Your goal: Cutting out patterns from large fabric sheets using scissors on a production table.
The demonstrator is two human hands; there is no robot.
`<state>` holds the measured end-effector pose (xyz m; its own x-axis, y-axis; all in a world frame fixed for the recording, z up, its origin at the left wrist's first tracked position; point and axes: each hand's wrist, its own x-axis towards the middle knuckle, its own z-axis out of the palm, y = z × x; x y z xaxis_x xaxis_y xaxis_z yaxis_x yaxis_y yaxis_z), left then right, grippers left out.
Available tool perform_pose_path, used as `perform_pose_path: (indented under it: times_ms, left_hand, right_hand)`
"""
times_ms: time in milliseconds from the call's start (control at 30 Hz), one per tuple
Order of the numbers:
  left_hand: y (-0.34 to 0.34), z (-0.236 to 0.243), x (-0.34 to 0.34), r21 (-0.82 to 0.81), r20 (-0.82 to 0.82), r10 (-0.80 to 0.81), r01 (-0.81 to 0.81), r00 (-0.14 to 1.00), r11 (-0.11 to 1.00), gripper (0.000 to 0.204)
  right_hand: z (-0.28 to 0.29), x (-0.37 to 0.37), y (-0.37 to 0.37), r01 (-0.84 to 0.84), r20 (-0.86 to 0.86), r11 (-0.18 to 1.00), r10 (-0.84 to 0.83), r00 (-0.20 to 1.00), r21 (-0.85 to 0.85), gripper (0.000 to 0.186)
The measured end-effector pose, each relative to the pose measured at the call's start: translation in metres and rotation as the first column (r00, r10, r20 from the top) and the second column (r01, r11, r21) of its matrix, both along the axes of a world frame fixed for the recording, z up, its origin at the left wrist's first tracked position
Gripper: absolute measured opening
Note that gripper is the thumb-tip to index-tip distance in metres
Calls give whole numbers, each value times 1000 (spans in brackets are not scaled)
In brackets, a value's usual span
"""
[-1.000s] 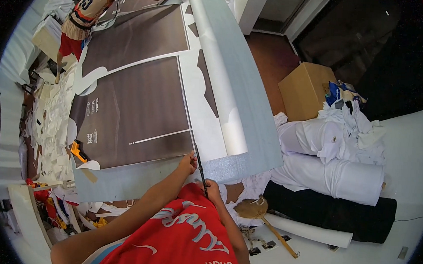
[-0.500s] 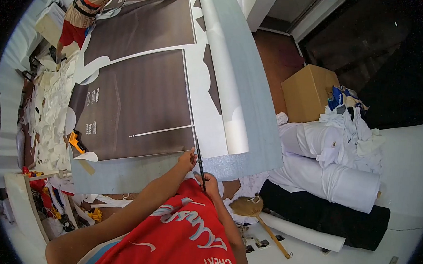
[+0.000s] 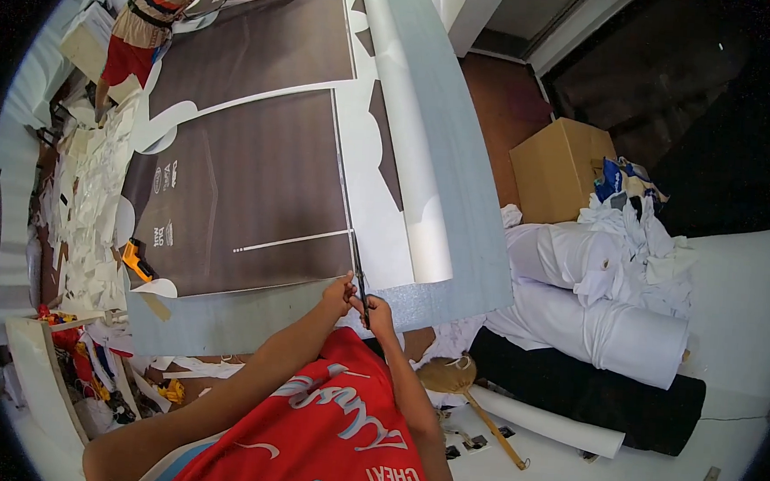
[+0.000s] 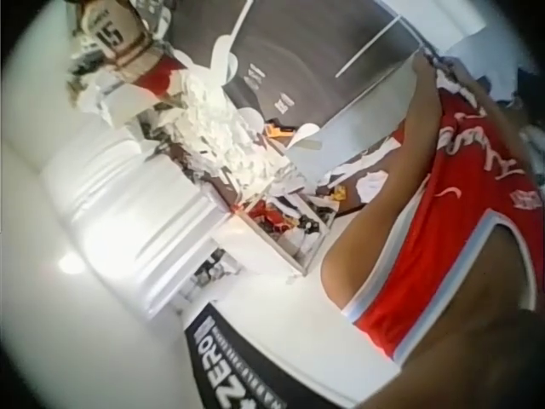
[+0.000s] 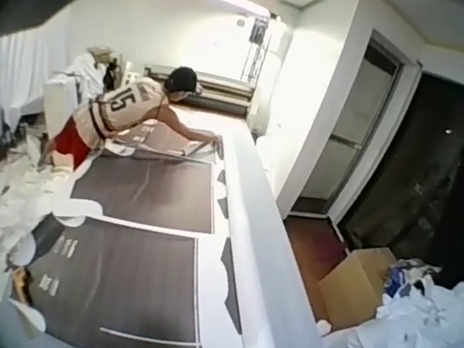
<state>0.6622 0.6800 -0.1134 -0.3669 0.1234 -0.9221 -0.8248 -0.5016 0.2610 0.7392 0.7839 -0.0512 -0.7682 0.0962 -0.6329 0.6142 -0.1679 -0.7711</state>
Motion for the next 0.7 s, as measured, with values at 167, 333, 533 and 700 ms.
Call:
perform_pose_path:
  times_ms: [167, 333, 533, 700]
  left_hand:
    - [5, 9, 2, 29, 28, 2, -2, 1000, 1000, 28]
    - [3, 15, 2, 36, 20, -9, 9, 1000, 999, 24]
    - [4, 23, 5, -6, -6, -3, 3, 1000, 1000, 18]
    - [7, 30, 9, -6, -59, 24, -24, 998, 1000, 17]
  right_hand:
    - [-3, -17, 6, 17, -19, 1000, -17, 1000, -6, 31]
    - [1, -42, 3, 32, -13, 999, -32, 999, 13, 37]
    - [1, -68, 4, 28, -49, 996, -24, 999, 81, 42]
    - [3, -86, 4, -16, -30, 988, 21, 999, 155, 46]
